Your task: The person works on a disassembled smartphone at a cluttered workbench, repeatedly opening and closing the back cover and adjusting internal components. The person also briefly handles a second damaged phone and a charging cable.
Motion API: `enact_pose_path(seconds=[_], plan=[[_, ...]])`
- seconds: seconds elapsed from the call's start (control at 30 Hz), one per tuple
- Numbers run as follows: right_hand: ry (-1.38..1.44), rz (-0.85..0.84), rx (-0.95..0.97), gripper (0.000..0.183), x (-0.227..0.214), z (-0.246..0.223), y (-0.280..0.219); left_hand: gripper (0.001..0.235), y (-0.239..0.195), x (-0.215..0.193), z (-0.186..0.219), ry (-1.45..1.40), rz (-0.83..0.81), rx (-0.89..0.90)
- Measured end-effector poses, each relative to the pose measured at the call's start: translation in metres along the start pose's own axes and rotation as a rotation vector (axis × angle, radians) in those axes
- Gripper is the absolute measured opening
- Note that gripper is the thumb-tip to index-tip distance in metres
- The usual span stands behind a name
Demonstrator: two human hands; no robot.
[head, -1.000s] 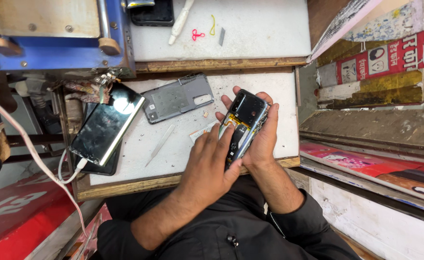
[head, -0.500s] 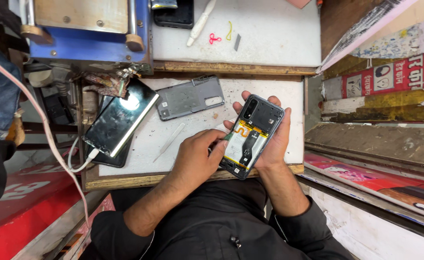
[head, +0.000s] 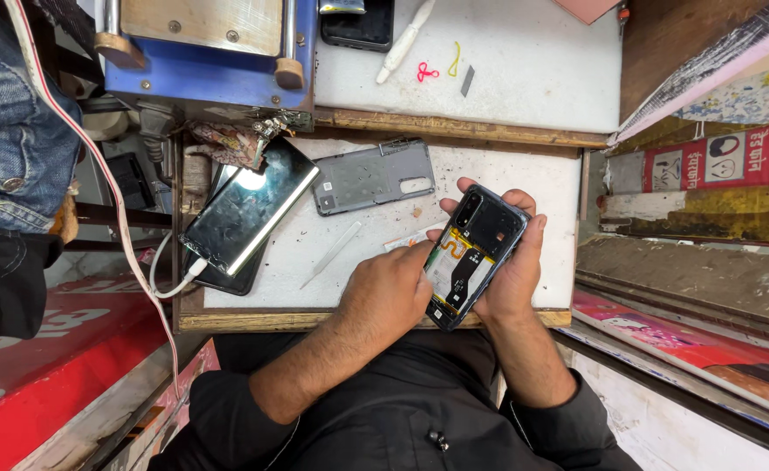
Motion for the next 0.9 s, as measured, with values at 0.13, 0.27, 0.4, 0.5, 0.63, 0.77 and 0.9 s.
enact_pose_path(seconds=[0.13, 0.27, 0.4, 0.5, 0.63, 0.77, 0.9], plan=[[-0.052, -0.013, -0.036, 0.046, 0.003, 0.001, -0.002, 0.040, 0.001, 0.004, -0.005, 0.039, -0.020, -0.006], [-0.089, -0.036, -0.068, 0.046, 0.007, 0.002, -0.006, 0.041, 0.002, 0.006, -0.006, 0.084, -0.052, -0.007], [-0.082, -0.033, -0.049, 0.044, 0.006, 0.002, -0.003, 0.040, 0.004, 0.010, -0.008, 0.082, -0.052, 0.004], [-0.099, 0.004, -0.015, 0.045, 0.003, 0.001, -0.001, 0.036, 0.005, 0.013, -0.011, 0.085, -0.067, 0.008], [-0.071, 0.018, 0.017, 0.045, 0.003, 0.000, 0.001, 0.032, 0.009, 0.014, -0.010, 0.113, -0.059, 0.032], [-0.079, 0.020, 0.013, 0.046, 0.002, 0.002, -0.001, 0.029, 0.008, 0.014, -0.007, 0.172, -0.071, 0.065], [-0.109, -0.004, -0.035, 0.045, 0.001, 0.003, -0.002, 0.028, 0.009, 0.014, -0.006, 0.208, -0.013, 0.099]])
Point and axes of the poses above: each hand's wrist, its own y-axis towards the middle knuckle, its own x-axis out of the palm, z = x × y, the point moved 1 cm from there along y, towards the middle knuckle, and after that the axes turned 12 degrees about z, right-handed, at the moved point
